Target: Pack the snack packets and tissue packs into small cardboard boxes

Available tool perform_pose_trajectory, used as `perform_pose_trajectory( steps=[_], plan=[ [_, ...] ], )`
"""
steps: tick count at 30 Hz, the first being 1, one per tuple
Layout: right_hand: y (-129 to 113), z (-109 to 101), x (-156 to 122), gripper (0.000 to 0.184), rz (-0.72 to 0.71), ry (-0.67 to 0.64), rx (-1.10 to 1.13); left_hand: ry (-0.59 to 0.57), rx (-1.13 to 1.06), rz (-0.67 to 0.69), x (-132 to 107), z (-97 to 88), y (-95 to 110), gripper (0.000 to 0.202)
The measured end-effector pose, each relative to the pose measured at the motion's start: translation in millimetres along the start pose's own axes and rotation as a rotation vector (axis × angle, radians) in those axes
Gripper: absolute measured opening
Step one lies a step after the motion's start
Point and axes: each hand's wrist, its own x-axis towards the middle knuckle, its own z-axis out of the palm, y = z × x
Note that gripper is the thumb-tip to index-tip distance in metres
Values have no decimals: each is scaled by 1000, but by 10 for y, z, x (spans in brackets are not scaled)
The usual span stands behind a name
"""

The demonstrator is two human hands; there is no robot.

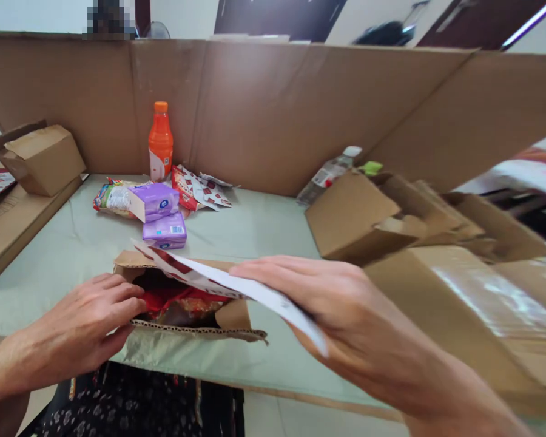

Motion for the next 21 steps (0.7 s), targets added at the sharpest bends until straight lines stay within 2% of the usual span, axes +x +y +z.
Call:
perform_pose_trajectory(
  steps=[3, 6, 10, 12, 17, 21],
  plan=[
    [-94, 138, 179, 34, -94, -60, -54, 44, -2, 41, 16, -19, -18, 14],
    [-114, 326, 324, 29, -90, -141, -113, 83, 6, 84, 1, -10, -29, 16],
    [-143, 502, 459, 26, -66, -292, -183, 64, 38, 54, -35, 15, -19, 18],
    [-181, 512, 488, 24, -85, -317, -249, 43, 40, 35, -40, 21, -9, 17],
    [-283, 466, 391, 18, -118, -270, -381, 40, -19, -27, -25, 45, 8, 15],
    [-299, 482, 275, 20, 18, -373, -321, 55, -83, -25, -31, 76, 3, 16]
  ],
)
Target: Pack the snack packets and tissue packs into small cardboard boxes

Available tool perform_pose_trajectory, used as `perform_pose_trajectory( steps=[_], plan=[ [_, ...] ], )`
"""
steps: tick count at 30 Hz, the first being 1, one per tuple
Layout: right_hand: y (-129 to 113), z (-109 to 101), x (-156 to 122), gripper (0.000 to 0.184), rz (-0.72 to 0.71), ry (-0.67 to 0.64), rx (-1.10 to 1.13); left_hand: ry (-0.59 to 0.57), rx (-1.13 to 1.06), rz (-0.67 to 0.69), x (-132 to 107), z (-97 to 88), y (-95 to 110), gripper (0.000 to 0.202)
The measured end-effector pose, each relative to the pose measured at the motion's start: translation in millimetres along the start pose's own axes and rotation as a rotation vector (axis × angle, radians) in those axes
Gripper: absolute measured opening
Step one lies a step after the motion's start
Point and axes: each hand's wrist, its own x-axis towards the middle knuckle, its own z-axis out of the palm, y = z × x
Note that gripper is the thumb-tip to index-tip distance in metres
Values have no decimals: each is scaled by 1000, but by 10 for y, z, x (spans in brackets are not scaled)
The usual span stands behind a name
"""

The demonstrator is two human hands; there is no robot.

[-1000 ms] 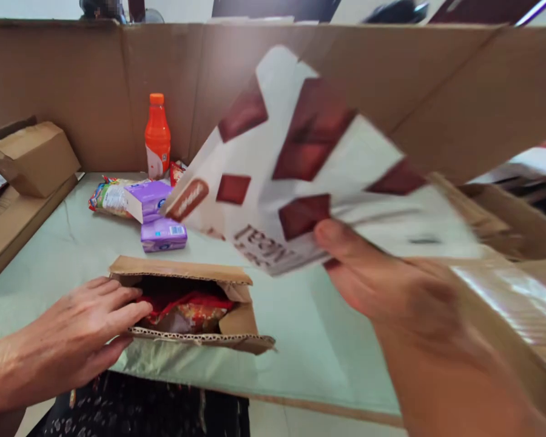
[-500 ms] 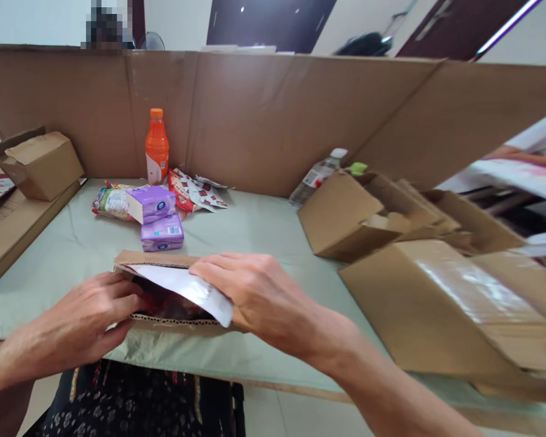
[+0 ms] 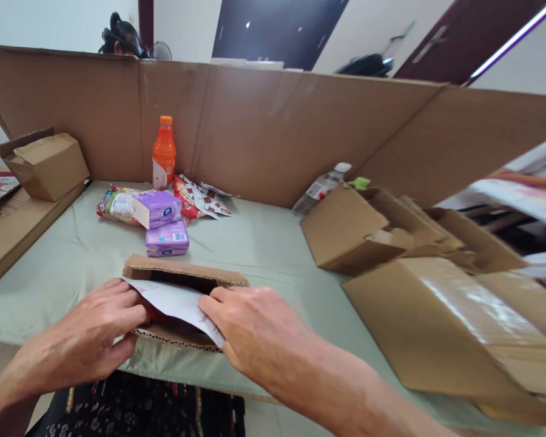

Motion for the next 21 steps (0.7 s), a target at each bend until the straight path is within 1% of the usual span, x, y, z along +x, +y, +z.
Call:
perform_pose_trajectory(
  steps=[3, 5, 6, 7, 9, 10, 11, 13, 16, 21],
  plan=[
    [17, -7, 19, 31, 105, -118, 96, 45, -23, 32, -14, 17, -20, 16],
    [44, -30, 73, 33, 149, -124, 120, 91, -41, 69, -20, 31, -38, 16],
    [62, -36, 107, 33, 152, -91, 123, 105, -48, 83, -22, 39, -46, 15],
    [84, -33, 143, 35, 130, -36, 129, 113, -52, 93, -24, 48, -53, 15],
    [135, 8, 216, 38, 40, 70, 152, 106, -51, 95, -28, 62, -62, 15],
    [162, 42, 249, 38, -10, 93, 161, 99, -52, 91, -31, 65, -65, 15],
    [186, 80, 278, 36, -54, 89, 163, 95, -56, 86, -36, 66, -67, 16],
    [214, 142, 319, 30, -94, 17, 143, 98, -73, 80, -47, 61, -73, 18],
    [171, 141, 330, 21, -53, -117, 138, 103, -95, 83, -62, 47, -85, 19],
    [6, 81, 374, 19, 61, -190, 132, 96, -125, 81, -56, 47, -94, 21]
  ],
)
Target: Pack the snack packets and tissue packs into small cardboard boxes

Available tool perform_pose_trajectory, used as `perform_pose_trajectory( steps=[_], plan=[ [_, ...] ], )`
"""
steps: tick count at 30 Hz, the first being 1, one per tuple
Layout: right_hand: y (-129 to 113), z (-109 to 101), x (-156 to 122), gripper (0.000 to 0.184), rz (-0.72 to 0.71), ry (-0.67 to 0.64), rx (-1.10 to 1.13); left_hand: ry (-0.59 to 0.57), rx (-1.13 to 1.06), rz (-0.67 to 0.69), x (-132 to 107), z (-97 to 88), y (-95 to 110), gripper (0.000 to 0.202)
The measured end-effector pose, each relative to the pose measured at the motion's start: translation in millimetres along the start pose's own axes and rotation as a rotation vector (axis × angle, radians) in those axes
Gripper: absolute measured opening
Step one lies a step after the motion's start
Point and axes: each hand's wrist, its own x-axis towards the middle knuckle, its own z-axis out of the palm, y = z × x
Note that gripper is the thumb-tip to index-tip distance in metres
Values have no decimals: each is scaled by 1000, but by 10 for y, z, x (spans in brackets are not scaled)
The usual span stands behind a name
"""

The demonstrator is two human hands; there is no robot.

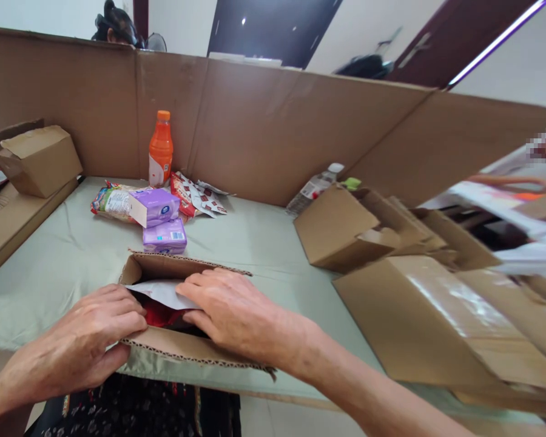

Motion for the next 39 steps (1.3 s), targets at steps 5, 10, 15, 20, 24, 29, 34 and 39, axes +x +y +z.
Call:
perform_pose_trajectory(
  steps=[5, 10, 15, 20, 24, 29, 34, 39],
  plan=[
    [23, 9, 188, 18, 29, -186, -27, 11, -12, -14, -21, 3, 3, 25],
    [27, 59, 282, 11, 63, -241, -1, 15, -49, -30, -82, 19, -34, 31],
    [73, 225, 281, 36, 33, -269, 120, 50, -49, -73, -112, 62, -62, 30],
    [65, 262, 222, 38, 48, -194, 163, 58, -57, -80, -145, 65, -41, 37],
    [-22, 150, 196, 23, 63, -207, 88, 86, -23, -141, -124, 57, -31, 36],
    [-1, 214, 270, 20, 109, -219, 89, 90, -20, -160, -77, 102, -23, 36],
    [59, 264, 148, 45, 29, -201, 214, 67, -95, -195, -110, 92, -19, 45],
    [270, -198, -394, 34, -190, 331, 344, -13, -225, -23, -165, 15, -218, 39]
  ],
)
